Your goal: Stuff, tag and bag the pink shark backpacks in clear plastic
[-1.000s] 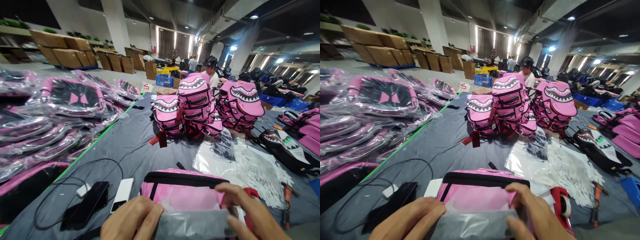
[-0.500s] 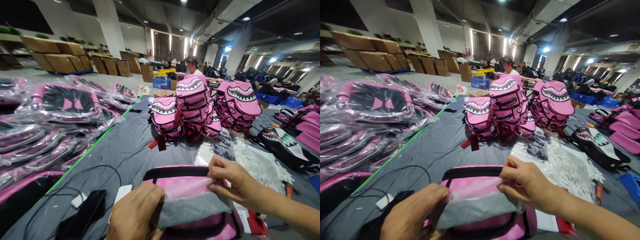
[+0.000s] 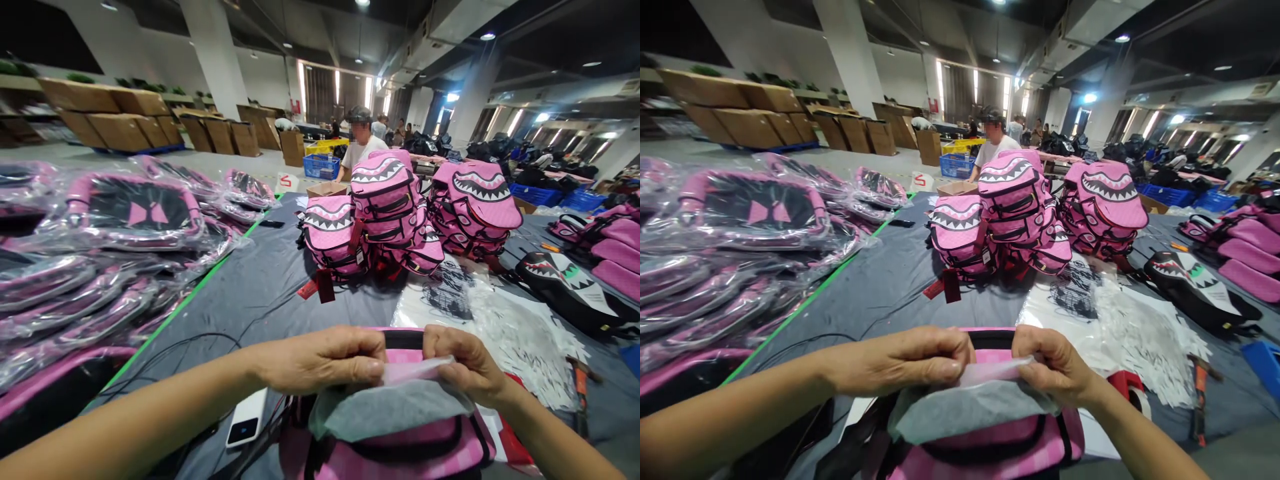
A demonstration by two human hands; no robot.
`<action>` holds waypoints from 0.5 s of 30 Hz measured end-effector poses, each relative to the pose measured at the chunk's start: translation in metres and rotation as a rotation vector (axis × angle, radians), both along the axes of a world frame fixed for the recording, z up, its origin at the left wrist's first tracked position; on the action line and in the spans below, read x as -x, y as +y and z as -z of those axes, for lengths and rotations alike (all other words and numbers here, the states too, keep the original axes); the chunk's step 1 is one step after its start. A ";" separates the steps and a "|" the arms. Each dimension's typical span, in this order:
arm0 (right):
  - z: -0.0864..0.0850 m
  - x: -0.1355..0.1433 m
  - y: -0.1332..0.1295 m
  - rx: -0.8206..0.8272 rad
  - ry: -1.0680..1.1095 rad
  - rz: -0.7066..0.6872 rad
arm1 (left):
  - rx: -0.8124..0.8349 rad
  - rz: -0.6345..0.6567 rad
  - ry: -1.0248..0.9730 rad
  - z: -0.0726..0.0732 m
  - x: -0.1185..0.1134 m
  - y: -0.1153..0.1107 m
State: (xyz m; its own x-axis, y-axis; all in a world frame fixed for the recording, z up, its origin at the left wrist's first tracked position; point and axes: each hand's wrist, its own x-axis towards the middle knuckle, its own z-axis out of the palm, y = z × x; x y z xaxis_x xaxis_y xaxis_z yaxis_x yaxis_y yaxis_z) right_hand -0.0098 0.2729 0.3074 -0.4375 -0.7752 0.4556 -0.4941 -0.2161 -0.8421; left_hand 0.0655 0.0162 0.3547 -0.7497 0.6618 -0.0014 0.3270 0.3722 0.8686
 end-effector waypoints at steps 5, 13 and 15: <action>0.002 -0.004 0.008 -0.174 -0.024 -0.026 | 0.167 -0.028 0.139 -0.006 0.000 -0.001; -0.004 -0.006 0.008 -0.343 0.047 0.020 | -0.355 0.156 -0.204 0.014 0.026 0.014; -0.005 -0.008 0.010 -0.339 0.046 0.045 | -0.378 0.131 -0.205 0.019 0.026 0.016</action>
State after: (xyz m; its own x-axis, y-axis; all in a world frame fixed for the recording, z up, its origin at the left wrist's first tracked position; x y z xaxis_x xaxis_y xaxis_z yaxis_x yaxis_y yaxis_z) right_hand -0.0019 0.2827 0.3126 -0.4597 -0.8664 0.1951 -0.5361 0.0955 -0.8388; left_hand 0.0399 0.0320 0.3362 -0.6692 0.7335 0.1189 0.1575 -0.0163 0.9874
